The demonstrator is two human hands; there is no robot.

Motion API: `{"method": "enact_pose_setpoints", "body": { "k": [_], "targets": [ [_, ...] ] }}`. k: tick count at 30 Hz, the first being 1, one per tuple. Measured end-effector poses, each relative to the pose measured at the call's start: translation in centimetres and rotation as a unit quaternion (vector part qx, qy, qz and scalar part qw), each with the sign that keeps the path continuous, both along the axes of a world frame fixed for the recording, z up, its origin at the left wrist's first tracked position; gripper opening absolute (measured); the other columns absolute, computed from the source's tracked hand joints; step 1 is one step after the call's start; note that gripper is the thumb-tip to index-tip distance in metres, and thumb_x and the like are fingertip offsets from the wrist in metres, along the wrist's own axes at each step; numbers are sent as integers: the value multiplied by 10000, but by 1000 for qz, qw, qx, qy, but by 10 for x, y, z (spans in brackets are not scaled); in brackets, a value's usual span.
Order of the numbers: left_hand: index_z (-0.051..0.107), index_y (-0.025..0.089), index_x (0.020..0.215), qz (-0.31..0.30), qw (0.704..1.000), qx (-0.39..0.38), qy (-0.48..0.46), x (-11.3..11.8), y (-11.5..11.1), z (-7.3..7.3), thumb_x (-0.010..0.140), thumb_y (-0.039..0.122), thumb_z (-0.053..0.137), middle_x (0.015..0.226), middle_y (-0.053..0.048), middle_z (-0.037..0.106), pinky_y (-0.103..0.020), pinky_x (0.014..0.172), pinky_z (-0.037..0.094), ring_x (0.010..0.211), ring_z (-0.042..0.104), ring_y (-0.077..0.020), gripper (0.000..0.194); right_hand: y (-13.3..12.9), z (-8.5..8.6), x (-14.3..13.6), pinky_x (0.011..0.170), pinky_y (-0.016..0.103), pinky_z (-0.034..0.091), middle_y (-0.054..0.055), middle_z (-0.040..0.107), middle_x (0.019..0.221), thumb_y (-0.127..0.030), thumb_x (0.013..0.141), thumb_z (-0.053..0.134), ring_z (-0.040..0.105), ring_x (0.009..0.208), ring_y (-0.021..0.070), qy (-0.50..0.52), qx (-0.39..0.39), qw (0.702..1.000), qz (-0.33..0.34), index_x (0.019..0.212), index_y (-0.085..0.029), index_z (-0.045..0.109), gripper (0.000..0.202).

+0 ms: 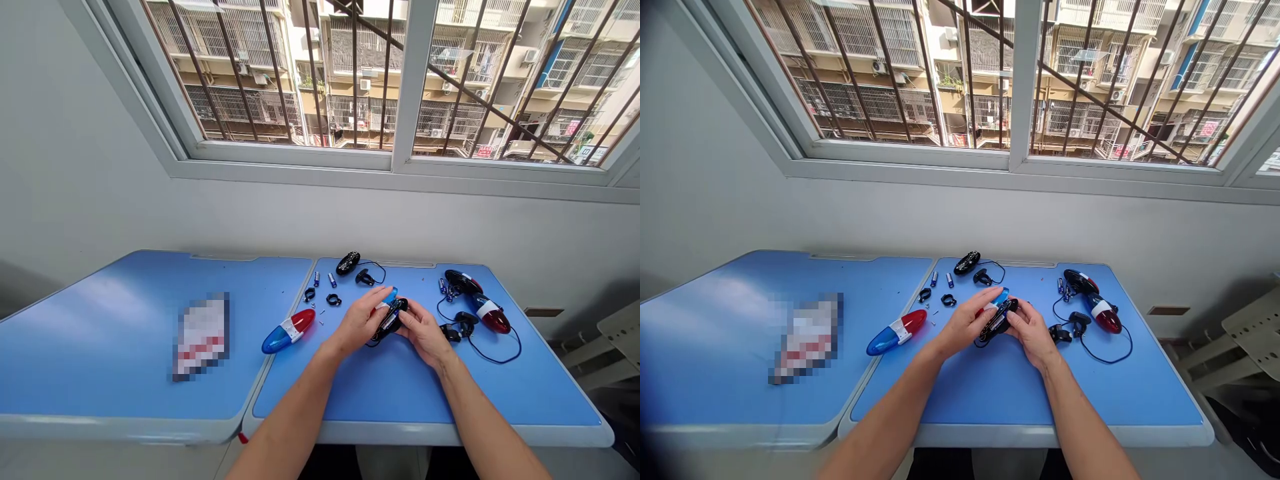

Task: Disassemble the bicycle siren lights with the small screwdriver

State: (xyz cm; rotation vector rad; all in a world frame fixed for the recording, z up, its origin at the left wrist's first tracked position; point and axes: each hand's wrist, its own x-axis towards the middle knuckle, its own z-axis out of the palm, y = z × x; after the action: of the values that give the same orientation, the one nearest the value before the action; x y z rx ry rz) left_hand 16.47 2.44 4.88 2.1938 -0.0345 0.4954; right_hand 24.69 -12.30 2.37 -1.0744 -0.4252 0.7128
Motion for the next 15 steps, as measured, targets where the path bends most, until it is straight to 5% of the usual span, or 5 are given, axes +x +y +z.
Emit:
{"method": "enact_pose_setpoints", "body": {
  "k": [4, 6, 9, 15],
  "targets": [
    [527, 171, 1274, 24, 999, -47, -5, 1, 4, 1, 877, 266, 453, 1261, -94, 575, -394, 1044, 380, 1210, 491, -235, 415, -1, 2, 0, 788, 380, 517, 64, 688, 1027, -383, 662, 766, 635, 945, 236, 6, -2, 1000, 6, 1049, -216, 645, 439],
    [496, 172, 1304, 34, 993, -106, 23, 1, 6, 2, 877, 296, 462, 1046, -80, 654, -377, 902, 490, 970, 615, -213, 445, -1, 4, 0, 794, 389, 514, 73, 688, 1036, -379, 660, 770, 635, 954, 243, 9, -2, 1000, 10, 1046, -210, 639, 441],
    [425, 169, 1357, 49, 970, -224, 76, 2, 8, 3, 884, 327, 461, 813, -34, 620, -307, 661, 545, 673, 603, -149, 500, -2, 5, 0, 803, 393, 509, 81, 687, 1053, -379, 643, 783, 630, 976, 252, 12, -12, 1000, 12, 1042, -204, 635, 460],
    [475, 184, 1280, 88, 935, -332, 86, 8, 9, 2, 837, 315, 554, 1062, -104, 580, -233, 549, 531, 891, 605, -212, 468, -3, 4, 3, 804, 401, 509, 83, 688, 1056, -369, 618, 800, 629, 987, 264, 21, -10, 1000, 12, 1027, -201, 639, 471]
  ]
}}
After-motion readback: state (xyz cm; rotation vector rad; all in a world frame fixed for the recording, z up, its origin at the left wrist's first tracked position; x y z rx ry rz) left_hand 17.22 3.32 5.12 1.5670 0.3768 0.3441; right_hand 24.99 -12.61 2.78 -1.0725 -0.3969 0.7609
